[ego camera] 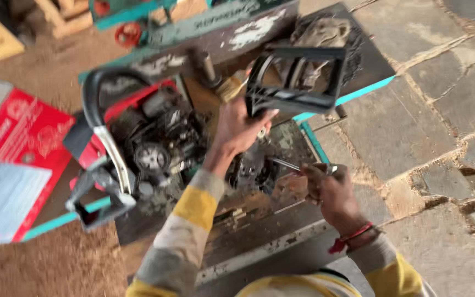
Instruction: The person uses a socket wrench to loosen and remove bolts from the side cover of a chainsaw. They then detach the cover and set it aside on the workbench, exposing the internal components of the machine.
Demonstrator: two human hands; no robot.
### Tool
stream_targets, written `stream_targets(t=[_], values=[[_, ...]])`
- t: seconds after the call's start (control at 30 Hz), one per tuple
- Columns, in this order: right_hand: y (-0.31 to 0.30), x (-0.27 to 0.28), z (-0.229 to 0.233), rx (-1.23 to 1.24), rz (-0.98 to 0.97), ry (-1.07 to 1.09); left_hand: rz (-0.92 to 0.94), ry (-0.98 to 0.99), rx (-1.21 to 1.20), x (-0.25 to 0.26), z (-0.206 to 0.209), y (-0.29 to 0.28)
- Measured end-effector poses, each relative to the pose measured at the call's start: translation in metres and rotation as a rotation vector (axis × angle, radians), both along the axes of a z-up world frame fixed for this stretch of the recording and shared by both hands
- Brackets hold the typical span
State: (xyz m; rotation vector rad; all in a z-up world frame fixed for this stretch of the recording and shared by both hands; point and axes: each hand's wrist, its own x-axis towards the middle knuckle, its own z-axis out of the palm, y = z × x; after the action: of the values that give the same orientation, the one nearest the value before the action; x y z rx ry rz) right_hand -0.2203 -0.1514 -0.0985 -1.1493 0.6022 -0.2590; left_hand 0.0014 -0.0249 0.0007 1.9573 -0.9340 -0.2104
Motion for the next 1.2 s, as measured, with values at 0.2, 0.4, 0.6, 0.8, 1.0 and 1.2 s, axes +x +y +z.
stream_targets(t=[0.2, 0.4, 0.6, 0.8, 1.0, 1.2], values=[[0.049, 0.003, 0.013, -0.779, 0.089, -0.28, 0.107, 0.296, -0.078, 0.01, 0.0, 0.007], [0.019, -0.008, 0.04, -0.88, 0.055, 0.043, 0.075, 0.109, -0.031, 0.007, -0.006, 0.023], [0.028, -0.003, 0.038, -0.466, -0.138, 0.164, 0.057, 0.314, -0.255, 0.006, -0.027, 0.026], [0.073, -0.009, 0.036, -0.957, -0.055, -0.297, 0.022, 0.154, -0.214, 0.008, -0.026, 0.037], [0.01, -0.001, 0.022, -0.807, -0.029, -0.096, 0.082, 0.262, -0.14, 0.006, -0.035, 0.046], [0.02, -0.006, 0.022, -0.161, -0.36, 0.224, 0.228, 0.55, -0.732, -0.032, -0.045, 0.014]])
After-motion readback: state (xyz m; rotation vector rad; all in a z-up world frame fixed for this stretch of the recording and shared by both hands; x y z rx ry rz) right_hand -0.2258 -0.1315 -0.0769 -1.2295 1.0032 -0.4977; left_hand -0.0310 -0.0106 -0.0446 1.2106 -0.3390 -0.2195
